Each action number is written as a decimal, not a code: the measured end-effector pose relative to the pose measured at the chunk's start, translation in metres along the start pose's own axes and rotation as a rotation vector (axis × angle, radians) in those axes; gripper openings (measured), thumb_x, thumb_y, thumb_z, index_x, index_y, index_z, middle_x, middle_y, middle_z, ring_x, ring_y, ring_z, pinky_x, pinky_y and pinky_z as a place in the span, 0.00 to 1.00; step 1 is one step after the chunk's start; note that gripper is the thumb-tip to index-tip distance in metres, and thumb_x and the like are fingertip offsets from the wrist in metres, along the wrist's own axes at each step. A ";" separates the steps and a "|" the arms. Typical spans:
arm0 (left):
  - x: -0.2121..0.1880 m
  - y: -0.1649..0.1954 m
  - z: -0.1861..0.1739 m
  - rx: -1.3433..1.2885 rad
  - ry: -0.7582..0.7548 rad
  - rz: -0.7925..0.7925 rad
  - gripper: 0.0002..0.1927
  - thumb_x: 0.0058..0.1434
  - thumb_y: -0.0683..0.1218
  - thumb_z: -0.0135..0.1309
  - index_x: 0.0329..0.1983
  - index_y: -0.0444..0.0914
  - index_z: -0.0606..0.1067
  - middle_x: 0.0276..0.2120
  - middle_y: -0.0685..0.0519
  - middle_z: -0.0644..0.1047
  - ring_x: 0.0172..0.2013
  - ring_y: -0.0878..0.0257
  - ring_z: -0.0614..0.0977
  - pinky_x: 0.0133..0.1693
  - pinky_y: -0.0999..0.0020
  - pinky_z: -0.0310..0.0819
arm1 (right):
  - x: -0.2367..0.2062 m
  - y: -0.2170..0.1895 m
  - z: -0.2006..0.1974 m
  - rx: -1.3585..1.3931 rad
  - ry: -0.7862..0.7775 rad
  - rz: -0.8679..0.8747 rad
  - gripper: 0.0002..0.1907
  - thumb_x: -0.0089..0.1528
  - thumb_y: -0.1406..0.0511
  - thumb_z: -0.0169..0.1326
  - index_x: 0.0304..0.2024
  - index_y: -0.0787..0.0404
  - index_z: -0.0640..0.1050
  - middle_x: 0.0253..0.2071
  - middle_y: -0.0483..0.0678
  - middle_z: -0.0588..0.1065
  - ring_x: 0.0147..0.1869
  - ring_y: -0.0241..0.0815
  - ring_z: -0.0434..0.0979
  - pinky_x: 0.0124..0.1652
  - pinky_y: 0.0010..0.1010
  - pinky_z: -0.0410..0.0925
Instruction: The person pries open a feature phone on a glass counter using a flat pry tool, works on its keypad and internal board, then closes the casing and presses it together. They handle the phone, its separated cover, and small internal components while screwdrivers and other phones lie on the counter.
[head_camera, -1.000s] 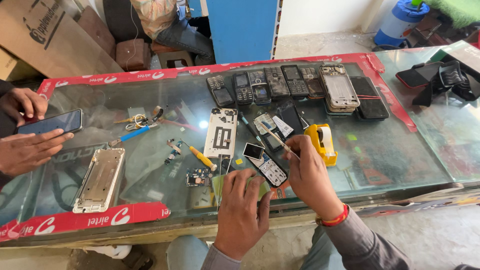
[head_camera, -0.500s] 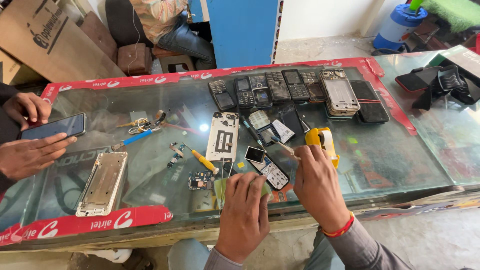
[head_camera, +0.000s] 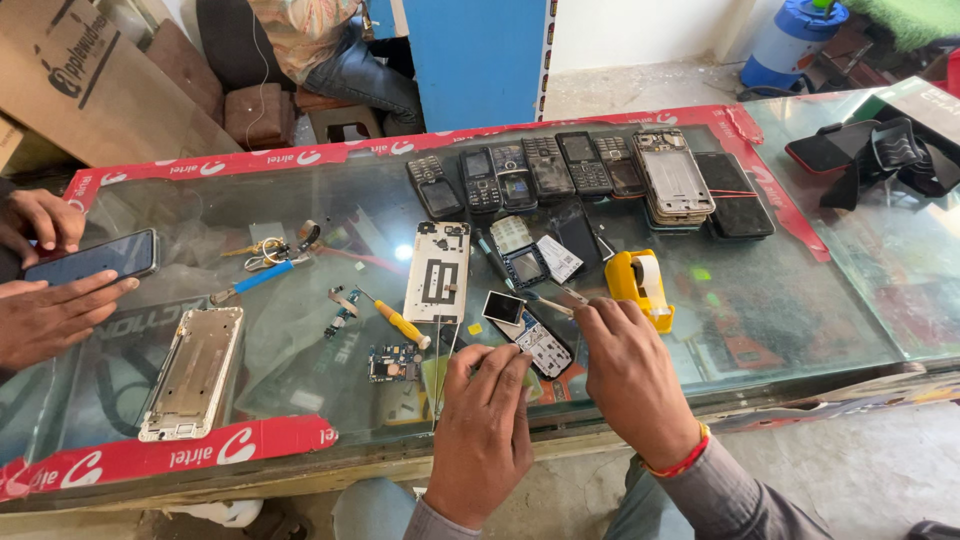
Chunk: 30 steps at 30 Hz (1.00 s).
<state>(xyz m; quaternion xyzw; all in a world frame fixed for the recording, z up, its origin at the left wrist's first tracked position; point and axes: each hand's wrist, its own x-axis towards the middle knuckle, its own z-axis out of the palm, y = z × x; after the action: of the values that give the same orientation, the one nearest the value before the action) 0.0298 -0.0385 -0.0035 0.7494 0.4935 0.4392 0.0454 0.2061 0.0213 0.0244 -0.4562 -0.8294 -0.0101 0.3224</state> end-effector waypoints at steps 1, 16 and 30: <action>-0.001 0.000 0.000 0.019 -0.015 0.001 0.21 0.58 0.35 0.53 0.56 0.28 0.72 0.56 0.43 0.74 0.56 0.44 0.72 0.56 0.52 0.69 | 0.002 0.001 0.000 -0.021 0.000 -0.040 0.25 0.49 0.78 0.51 0.51 0.68 0.74 0.47 0.57 0.75 0.51 0.59 0.73 0.50 0.45 0.68; -0.003 -0.006 0.005 0.044 -0.062 0.001 0.24 0.56 0.36 0.52 0.57 0.25 0.72 0.61 0.38 0.72 0.60 0.42 0.72 0.59 0.51 0.67 | 0.008 -0.001 -0.010 0.296 -0.236 -0.120 0.12 0.54 0.68 0.62 0.39 0.67 0.81 0.41 0.52 0.78 0.48 0.55 0.75 0.47 0.42 0.70; -0.004 -0.009 0.005 0.034 -0.050 0.011 0.24 0.52 0.35 0.53 0.55 0.25 0.73 0.60 0.37 0.74 0.60 0.42 0.72 0.58 0.52 0.68 | 0.007 -0.012 -0.007 0.243 -0.242 -0.086 0.06 0.56 0.70 0.60 0.35 0.67 0.81 0.39 0.51 0.78 0.46 0.54 0.76 0.47 0.41 0.69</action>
<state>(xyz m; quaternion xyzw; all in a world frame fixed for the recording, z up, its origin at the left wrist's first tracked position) 0.0271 -0.0352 -0.0134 0.7634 0.4955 0.4123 0.0425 0.1983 0.0176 0.0373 -0.3758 -0.8761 0.1313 0.2721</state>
